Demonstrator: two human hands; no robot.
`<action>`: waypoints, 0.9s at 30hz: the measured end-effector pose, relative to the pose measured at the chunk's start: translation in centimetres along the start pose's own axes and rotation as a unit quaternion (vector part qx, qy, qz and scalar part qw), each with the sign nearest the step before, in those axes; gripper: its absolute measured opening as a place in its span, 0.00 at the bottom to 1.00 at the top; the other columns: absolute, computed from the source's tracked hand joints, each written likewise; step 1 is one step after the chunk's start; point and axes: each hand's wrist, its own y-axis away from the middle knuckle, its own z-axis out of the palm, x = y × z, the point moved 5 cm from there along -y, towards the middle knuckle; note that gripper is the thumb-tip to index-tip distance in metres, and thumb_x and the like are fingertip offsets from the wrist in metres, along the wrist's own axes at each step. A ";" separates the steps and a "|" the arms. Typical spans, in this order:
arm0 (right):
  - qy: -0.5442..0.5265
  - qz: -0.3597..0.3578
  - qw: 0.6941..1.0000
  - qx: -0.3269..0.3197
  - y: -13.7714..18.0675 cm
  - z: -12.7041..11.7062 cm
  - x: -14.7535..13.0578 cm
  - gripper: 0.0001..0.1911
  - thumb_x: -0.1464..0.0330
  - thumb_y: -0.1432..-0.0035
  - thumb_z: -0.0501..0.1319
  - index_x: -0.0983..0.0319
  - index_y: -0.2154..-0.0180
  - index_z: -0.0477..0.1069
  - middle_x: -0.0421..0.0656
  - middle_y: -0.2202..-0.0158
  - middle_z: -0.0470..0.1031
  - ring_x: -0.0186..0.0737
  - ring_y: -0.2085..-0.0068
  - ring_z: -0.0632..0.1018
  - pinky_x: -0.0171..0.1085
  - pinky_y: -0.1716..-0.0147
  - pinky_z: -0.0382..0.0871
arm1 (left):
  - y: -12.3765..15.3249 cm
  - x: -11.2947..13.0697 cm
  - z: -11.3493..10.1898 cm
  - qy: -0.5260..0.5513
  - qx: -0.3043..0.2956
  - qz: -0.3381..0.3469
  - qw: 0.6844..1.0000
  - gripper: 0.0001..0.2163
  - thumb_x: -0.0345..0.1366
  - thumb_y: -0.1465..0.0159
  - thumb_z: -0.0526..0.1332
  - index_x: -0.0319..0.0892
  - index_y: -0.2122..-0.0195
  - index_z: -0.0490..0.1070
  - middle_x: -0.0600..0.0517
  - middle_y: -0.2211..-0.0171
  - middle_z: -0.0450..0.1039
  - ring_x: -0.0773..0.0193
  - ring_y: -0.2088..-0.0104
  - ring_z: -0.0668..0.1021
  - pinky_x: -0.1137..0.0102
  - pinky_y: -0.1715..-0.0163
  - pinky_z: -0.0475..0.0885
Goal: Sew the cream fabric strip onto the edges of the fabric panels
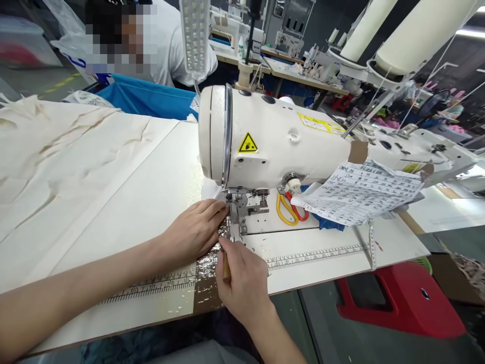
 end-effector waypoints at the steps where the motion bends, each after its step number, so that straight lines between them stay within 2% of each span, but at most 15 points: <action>1: 0.018 -0.005 1.000 -0.002 -0.3 0.3 0.0 0.12 0.75 0.31 0.53 0.67 0.49 0.70 0.48 0.66 0.79 0.43 0.66 0.81 0.37 0.68 0.73 | -0.1 -0.1 0.0 0.007 0.003 0.000 1.000 0.19 0.33 0.29 0.49 0.26 0.45 0.69 0.34 0.45 0.71 0.48 0.49 0.73 0.54 0.49 0.73; 7: 0.102 -0.024 0.995 -0.004 -1.3 0.9 0.0 0.15 0.74 0.30 0.51 0.68 0.48 0.70 0.48 0.65 0.79 0.42 0.68 0.80 0.36 0.73 0.70 | -0.1 -0.3 0.1 0.026 0.014 -0.002 1.000 0.16 0.29 0.30 0.50 0.27 0.46 0.70 0.35 0.46 0.72 0.49 0.48 0.74 0.55 0.49 0.73; 11: 0.137 -0.006 0.990 -0.024 -1.5 1.2 0.1 0.16 0.73 0.31 0.50 0.67 0.49 0.72 0.47 0.65 0.78 0.41 0.72 0.78 0.36 0.76 0.67 | -0.1 -0.3 0.1 0.035 0.013 -0.010 0.999 0.18 0.28 0.30 0.48 0.27 0.45 0.70 0.34 0.45 0.72 0.49 0.48 0.74 0.53 0.49 0.73; 16: 0.180 0.010 0.983 -0.043 -1.6 1.7 0.0 0.19 0.75 0.34 0.49 0.68 0.48 0.73 0.50 0.63 0.80 0.43 0.72 0.79 0.38 0.77 0.67 | -0.1 -0.7 0.3 0.026 0.013 -0.026 0.999 0.19 0.31 0.29 0.48 0.29 0.43 0.69 0.36 0.46 0.71 0.50 0.50 0.74 0.56 0.52 0.74; 19: 0.196 0.015 0.980 -0.037 -1.7 1.9 -0.2 0.21 0.75 0.35 0.49 0.69 0.46 0.72 0.51 0.62 0.80 0.43 0.72 0.79 0.38 0.78 0.66 | -0.1 -1.3 0.3 0.030 0.014 -0.030 0.999 0.19 0.32 0.30 0.49 0.29 0.43 0.69 0.37 0.46 0.71 0.50 0.48 0.73 0.57 0.49 0.72; 23: 0.155 0.014 0.988 -0.022 -1.5 1.5 -0.6 0.19 0.73 0.32 0.50 0.69 0.46 0.74 0.50 0.63 0.79 0.43 0.72 0.79 0.37 0.78 0.66 | -0.2 -2.1 0.7 0.036 0.009 -0.033 0.999 0.19 0.32 0.30 0.50 0.29 0.42 0.69 0.38 0.45 0.71 0.50 0.47 0.73 0.57 0.48 0.71; 27: 0.035 0.023 0.999 -0.006 -0.4 0.5 -0.4 0.15 0.70 0.29 0.53 0.66 0.49 0.75 0.48 0.65 0.79 0.40 0.70 0.80 0.35 0.73 0.71 | -0.5 -2.3 0.1 0.042 0.008 -0.061 0.997 0.18 0.31 0.31 0.51 0.32 0.43 0.69 0.40 0.45 0.71 0.51 0.45 0.72 0.57 0.47 0.71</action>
